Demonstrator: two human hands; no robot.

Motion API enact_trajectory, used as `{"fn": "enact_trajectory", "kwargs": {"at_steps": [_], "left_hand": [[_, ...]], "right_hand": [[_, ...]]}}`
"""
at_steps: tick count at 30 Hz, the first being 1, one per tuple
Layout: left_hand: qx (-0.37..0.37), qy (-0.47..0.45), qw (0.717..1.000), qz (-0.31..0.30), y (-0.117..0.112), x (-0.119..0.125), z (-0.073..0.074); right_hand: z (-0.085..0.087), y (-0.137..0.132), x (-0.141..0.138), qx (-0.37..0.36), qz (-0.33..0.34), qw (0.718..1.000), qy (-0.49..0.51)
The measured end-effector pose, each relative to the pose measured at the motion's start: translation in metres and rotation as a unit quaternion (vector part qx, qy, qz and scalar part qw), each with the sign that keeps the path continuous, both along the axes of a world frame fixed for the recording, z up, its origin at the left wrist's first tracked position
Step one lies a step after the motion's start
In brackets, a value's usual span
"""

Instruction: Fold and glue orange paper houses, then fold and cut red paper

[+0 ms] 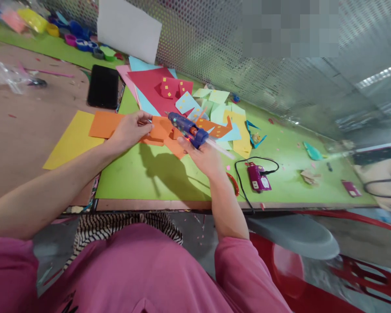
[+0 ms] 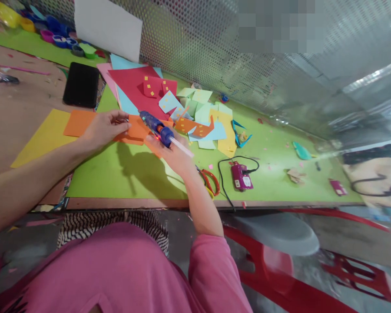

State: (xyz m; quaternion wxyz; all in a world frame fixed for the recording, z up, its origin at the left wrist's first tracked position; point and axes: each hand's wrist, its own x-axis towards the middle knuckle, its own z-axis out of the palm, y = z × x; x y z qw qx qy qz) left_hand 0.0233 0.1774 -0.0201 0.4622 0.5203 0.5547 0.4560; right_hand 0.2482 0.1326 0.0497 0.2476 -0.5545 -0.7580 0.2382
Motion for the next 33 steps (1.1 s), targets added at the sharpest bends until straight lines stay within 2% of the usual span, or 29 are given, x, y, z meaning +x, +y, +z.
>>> {"fn": "enact_trajectory", "kwargs": {"at_steps": [2, 4, 7, 11, 15, 21, 26, 29, 31, 33], "left_hand": [[-0.006, -0.013, 1.0, 0.007, 0.0, -0.001, 0.0], [-0.011, -0.022, 1.0, 0.018, 0.0, -0.002, 0.001], [-0.024, -0.032, 0.999, 0.028, -0.001, -0.004, 0.0], [-0.036, -0.04, 0.998, 0.029, -0.002, -0.004, 0.0], [-0.043, -0.045, 0.997, 0.048, -0.005, -0.004, 0.005], [-0.028, -0.056, 0.994, 0.085, -0.008, -0.003, 0.014], [-0.03, -0.072, 0.992, 0.099, -0.008, -0.001, 0.016], [-0.041, -0.08, 0.992, 0.093, -0.009, 0.0, 0.018], [-0.048, -0.083, 0.991, 0.092, -0.01, 0.0, 0.019], [-0.053, -0.084, 0.99, 0.096, -0.01, 0.001, 0.02]], "right_hand": [[0.006, -0.009, 0.01, 0.028, 0.028, 0.998, -0.052], [0.006, -0.022, 0.021, 0.036, 0.087, 0.988, -0.12], [0.0, -0.041, 0.033, 0.007, 0.153, 0.968, -0.197], [-0.009, -0.054, 0.037, -0.038, 0.202, 0.961, -0.187], [-0.017, -0.046, 0.034, -0.025, 0.236, 0.956, -0.175], [-0.022, -0.034, 0.051, -0.01, 0.213, 0.959, -0.187], [-0.013, -0.035, 0.077, -0.023, 0.252, 0.938, -0.236], [-0.004, -0.025, 0.094, -0.045, 0.266, 0.939, -0.213], [0.0, -0.011, 0.106, -0.036, 0.224, 0.956, -0.185], [0.001, 0.005, 0.117, 0.0, 0.131, 0.974, -0.184]]}}
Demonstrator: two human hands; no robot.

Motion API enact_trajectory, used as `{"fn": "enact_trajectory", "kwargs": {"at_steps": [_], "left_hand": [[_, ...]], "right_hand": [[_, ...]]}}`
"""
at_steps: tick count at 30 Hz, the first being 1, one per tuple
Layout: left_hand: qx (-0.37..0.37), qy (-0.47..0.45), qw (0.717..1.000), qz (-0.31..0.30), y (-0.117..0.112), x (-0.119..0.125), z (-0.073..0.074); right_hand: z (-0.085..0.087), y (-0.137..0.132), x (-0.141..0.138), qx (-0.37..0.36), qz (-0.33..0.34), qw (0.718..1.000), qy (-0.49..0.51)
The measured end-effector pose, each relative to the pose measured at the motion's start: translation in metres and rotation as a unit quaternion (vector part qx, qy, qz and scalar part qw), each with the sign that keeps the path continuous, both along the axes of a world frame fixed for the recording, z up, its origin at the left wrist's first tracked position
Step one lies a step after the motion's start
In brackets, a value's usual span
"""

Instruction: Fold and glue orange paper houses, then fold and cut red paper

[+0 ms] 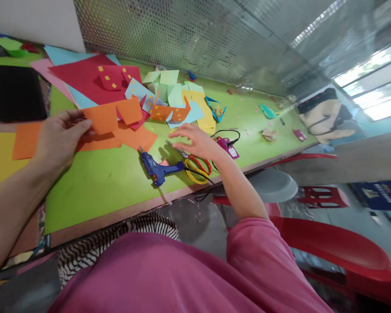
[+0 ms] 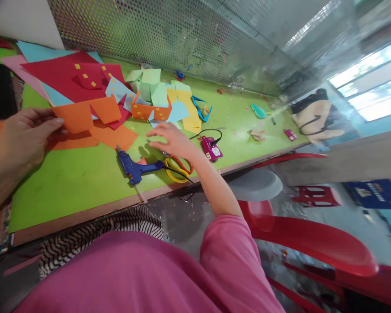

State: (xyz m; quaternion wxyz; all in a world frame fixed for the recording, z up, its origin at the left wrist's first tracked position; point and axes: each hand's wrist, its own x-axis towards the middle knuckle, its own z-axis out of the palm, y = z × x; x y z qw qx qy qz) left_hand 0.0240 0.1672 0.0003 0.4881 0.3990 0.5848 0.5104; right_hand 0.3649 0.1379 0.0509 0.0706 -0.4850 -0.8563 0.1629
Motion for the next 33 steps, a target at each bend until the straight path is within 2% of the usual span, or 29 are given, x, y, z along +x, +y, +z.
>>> {"fn": "enact_trajectory", "kwargs": {"at_steps": [2, 4, 8, 16, 21, 26, 33], "left_hand": [[0.0, 0.002, 1.0, 0.002, 0.0, 0.0, 0.0], [0.003, 0.007, 1.0, 0.003, 0.0, 0.001, -0.001], [0.006, 0.006, 1.0, -0.005, 0.001, 0.0, -0.004], [0.004, 0.007, 1.0, -0.008, 0.001, 0.0, -0.001], [-0.004, 0.01, 1.0, -0.013, 0.0, 0.0, -0.001], [-0.005, 0.017, 1.0, -0.016, 0.001, 0.0, -0.001], [-0.001, 0.008, 1.0, -0.012, 0.001, 0.002, 0.0]], "right_hand": [[-0.003, 0.015, 0.009, 0.034, -0.065, 0.997, -0.021], [-0.01, 0.025, 0.014, 0.048, -0.1, 0.992, -0.055], [-0.024, 0.033, 0.017, 0.054, -0.124, 0.986, -0.095], [-0.04, 0.047, 0.004, 0.029, -0.177, 0.982, -0.06], [-0.041, 0.045, -0.002, 0.021, -0.153, 0.987, -0.038], [-0.038, 0.041, -0.003, -0.003, -0.183, 0.983, -0.009], [-0.03, 0.052, -0.002, -0.054, -0.195, 0.979, -0.016]]}}
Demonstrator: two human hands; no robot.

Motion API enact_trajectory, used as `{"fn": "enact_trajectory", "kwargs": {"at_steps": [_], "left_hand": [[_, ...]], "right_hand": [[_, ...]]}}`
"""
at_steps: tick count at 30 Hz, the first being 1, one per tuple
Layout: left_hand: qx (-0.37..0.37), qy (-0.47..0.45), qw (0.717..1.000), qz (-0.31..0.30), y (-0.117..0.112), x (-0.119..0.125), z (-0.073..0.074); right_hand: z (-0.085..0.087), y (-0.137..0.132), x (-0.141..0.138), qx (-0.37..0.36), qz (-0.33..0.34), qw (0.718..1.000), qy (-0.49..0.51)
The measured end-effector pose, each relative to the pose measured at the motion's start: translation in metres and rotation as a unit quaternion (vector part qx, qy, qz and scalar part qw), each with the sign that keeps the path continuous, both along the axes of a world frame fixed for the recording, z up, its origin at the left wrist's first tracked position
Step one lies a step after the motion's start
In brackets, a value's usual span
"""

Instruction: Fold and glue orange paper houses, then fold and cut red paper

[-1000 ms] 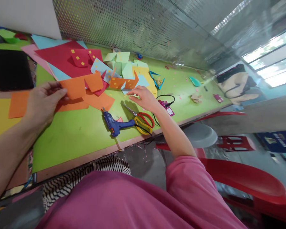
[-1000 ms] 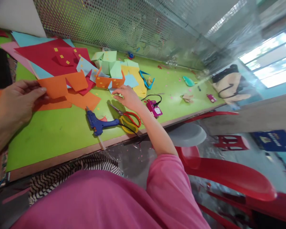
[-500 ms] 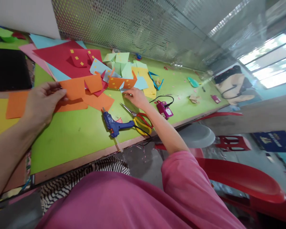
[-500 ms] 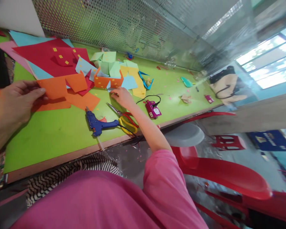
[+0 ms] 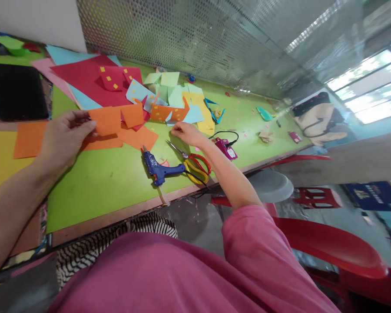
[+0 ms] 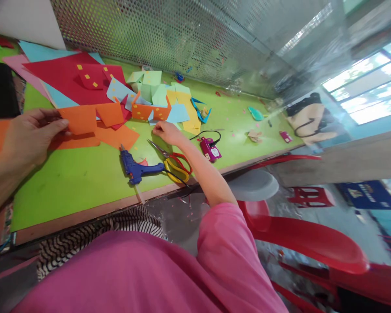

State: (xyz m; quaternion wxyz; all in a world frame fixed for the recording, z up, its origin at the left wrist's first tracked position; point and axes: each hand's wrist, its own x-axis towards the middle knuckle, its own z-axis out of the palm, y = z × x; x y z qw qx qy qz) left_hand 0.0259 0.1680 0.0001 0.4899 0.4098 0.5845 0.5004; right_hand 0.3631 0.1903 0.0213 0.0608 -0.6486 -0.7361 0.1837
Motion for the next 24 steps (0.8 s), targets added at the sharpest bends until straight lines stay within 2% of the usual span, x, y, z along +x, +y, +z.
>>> {"fn": "enact_trajectory", "kwargs": {"at_steps": [7, 12, 16, 21, 24], "left_hand": [[0.005, -0.019, 1.0, -0.004, -0.001, 0.0, 0.001], [0.0, -0.022, 1.0, -0.007, -0.001, 0.0, -0.001], [0.013, -0.028, 0.999, -0.014, 0.001, -0.002, -0.004], [0.021, -0.039, 0.999, -0.017, 0.003, 0.0, -0.006], [0.025, -0.044, 0.999, -0.01, 0.004, 0.002, -0.007]], "right_hand": [[-0.001, 0.004, 0.005, 0.026, -0.048, 0.998, -0.027], [-0.008, 0.014, -0.002, 0.01, -0.072, 0.997, -0.041], [-0.006, 0.019, -0.004, -0.018, -0.076, 0.997, -0.024], [0.004, 0.01, -0.014, -0.026, -0.06, 0.997, 0.033], [0.011, 0.004, -0.031, -0.046, -0.026, 0.985, 0.167]]}}
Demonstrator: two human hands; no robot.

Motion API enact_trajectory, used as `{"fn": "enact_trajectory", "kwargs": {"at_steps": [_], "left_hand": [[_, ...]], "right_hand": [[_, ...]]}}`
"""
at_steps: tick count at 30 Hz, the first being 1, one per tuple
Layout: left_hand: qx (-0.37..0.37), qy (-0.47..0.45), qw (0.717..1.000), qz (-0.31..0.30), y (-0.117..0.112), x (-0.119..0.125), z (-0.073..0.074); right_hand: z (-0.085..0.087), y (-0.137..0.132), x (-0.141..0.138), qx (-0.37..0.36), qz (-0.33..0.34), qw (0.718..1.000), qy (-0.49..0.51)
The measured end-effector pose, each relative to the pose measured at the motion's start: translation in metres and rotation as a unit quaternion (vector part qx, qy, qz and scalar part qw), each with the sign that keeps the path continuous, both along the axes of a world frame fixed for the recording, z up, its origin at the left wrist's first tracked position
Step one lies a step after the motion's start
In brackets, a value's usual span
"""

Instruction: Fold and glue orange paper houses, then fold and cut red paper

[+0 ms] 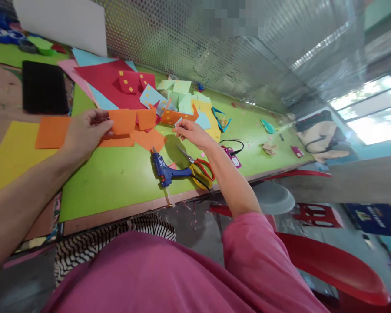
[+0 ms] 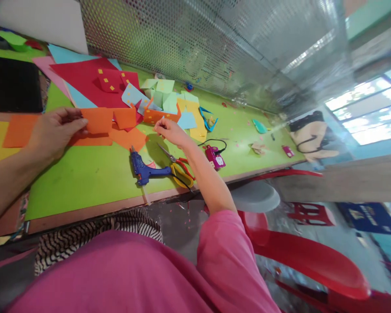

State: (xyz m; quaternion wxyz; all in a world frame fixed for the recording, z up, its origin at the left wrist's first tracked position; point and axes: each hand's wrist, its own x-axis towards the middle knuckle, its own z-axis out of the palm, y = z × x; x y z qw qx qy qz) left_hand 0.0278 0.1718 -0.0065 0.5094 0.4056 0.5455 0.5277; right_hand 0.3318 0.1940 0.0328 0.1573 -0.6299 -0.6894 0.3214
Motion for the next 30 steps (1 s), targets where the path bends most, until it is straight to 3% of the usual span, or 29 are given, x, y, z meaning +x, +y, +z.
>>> {"fn": "enact_trajectory", "kwargs": {"at_steps": [3, 5, 10, 14, 22, 30], "left_hand": [[0.007, -0.002, 1.0, -0.001, 0.001, 0.001, 0.0], [0.012, -0.001, 1.0, -0.005, 0.002, 0.001, 0.0], [0.033, -0.003, 0.999, -0.016, 0.01, -0.001, -0.012], [0.077, -0.003, 0.996, -0.037, 0.016, -0.003, -0.025], [0.094, -0.004, 0.994, -0.057, 0.018, -0.004, -0.028], [0.085, -0.009, 0.995, -0.05, 0.02, -0.003, -0.03]], "right_hand": [[0.006, -0.002, -0.025, -0.01, 0.058, 0.984, 0.168], [0.009, 0.0, -0.045, 0.0, 0.096, 0.973, 0.21], [0.011, 0.013, -0.095, 0.06, 0.182, 0.962, 0.194], [0.011, 0.023, -0.122, 0.094, 0.206, 0.963, 0.148], [0.015, 0.021, -0.135, 0.114, 0.184, 0.97, 0.112], [0.011, 0.022, -0.131, 0.033, 0.148, 0.98, 0.132]]}}
